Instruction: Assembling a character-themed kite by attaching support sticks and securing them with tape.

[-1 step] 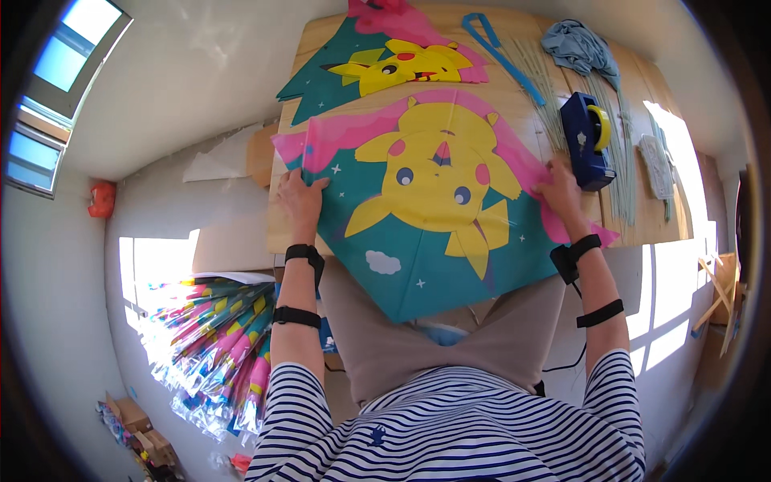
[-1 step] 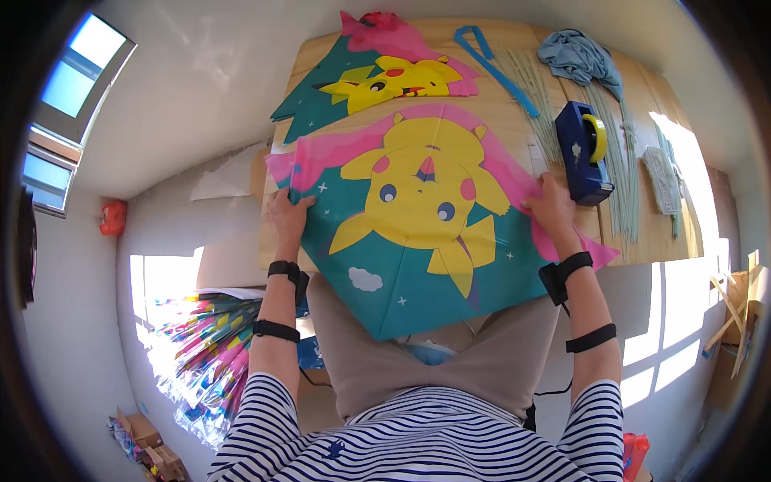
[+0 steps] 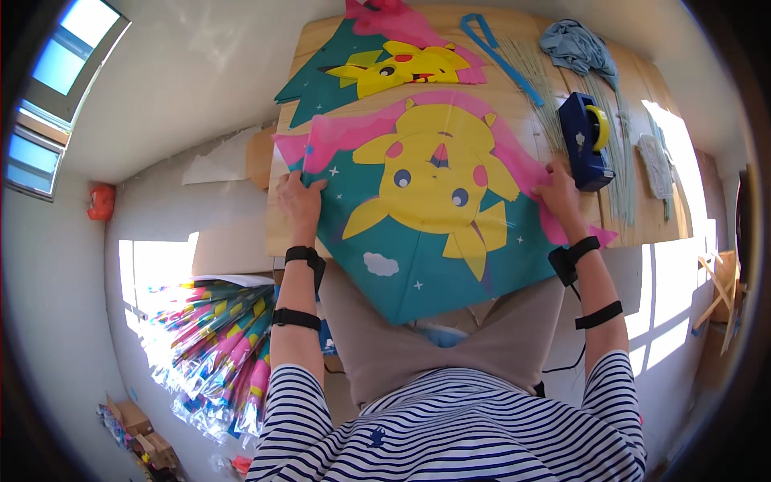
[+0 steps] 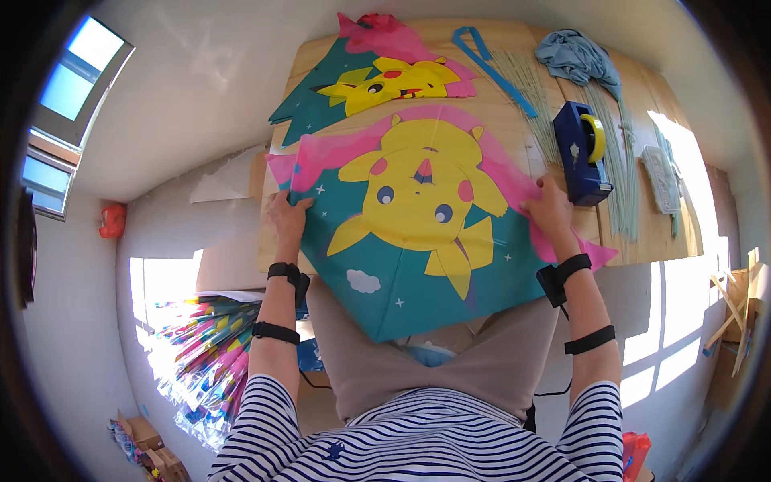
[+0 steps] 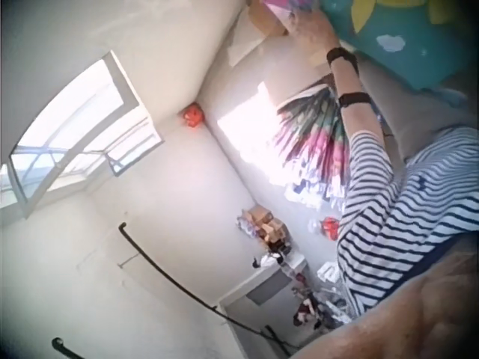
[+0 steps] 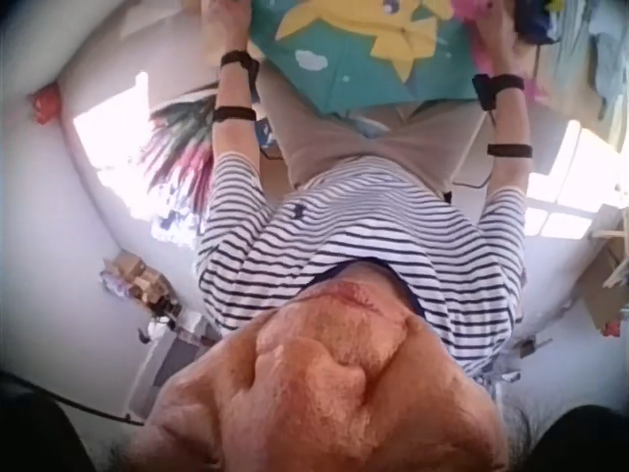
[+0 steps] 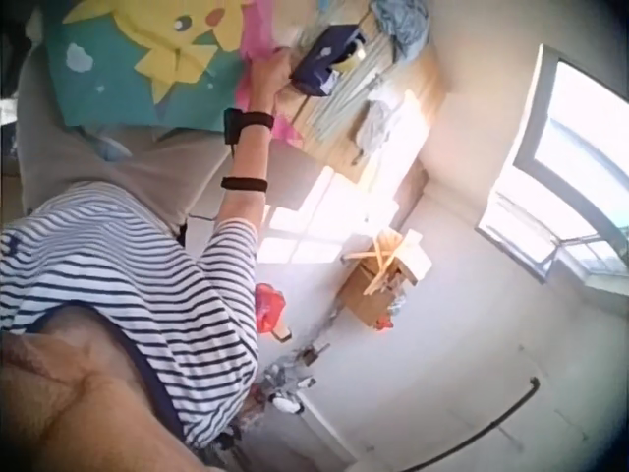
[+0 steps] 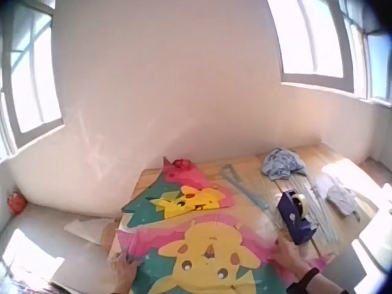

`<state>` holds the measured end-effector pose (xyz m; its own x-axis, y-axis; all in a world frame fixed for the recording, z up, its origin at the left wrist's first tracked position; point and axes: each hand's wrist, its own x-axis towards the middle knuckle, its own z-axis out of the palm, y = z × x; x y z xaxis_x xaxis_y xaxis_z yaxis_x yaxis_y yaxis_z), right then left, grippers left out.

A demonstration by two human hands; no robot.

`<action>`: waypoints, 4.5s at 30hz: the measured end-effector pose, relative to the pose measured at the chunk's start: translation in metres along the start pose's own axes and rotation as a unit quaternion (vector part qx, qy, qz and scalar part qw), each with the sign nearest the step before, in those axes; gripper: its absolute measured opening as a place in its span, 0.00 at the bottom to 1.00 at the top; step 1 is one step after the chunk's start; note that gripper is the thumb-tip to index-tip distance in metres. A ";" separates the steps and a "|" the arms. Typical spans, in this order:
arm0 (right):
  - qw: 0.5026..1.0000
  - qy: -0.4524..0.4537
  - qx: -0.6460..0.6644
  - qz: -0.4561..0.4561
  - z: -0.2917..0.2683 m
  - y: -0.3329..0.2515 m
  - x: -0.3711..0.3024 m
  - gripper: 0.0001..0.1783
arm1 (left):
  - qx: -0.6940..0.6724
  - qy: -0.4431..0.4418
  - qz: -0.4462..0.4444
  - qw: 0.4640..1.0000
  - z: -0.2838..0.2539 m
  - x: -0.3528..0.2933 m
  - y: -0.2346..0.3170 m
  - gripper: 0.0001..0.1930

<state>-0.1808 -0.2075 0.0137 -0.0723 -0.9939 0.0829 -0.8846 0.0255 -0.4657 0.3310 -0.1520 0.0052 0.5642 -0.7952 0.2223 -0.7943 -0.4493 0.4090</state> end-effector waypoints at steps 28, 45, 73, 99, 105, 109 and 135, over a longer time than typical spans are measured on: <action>0.729 0.004 0.623 0.285 0.025 -0.071 -0.118 0.06 | -0.043 -0.165 0.333 0.927 0.003 -0.161 0.133 0.39; 0.876 -0.185 0.380 0.231 0.035 -0.055 -0.183 0.14 | -0.027 -0.302 0.317 0.899 -0.034 -0.146 0.093 0.54; 0.986 -0.082 -0.041 -0.142 -0.052 -0.113 -0.158 0.22 | -0.078 -0.256 0.408 0.873 -0.059 -0.215 0.077 0.42; 0.953 -0.079 -0.053 -0.288 0.034 -0.088 -0.192 0.50 | -0.061 -0.157 0.353 0.920 -0.029 -0.213 0.074 0.40; 0.938 -0.016 -0.015 -0.347 0.070 -0.137 -0.173 0.44 | -0.054 -0.156 0.351 0.922 -0.019 -0.217 0.069 0.39; 0.938 -0.026 -0.008 -0.345 0.084 -0.146 -0.173 0.43 | -0.055 -0.146 0.320 0.935 -0.021 -0.213 0.065 0.39; 0.950 -0.042 -0.003 -0.309 0.064 -0.119 -0.175 0.41 | 0.010 -0.197 0.314 0.929 -0.030 -0.204 0.071 0.44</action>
<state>-0.0336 -0.0432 -0.0022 0.4988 -0.8243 0.2677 -0.7483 -0.5654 -0.3468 0.1666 -0.0098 0.0154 -0.1346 -0.9886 0.0678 -0.9449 0.1486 0.2918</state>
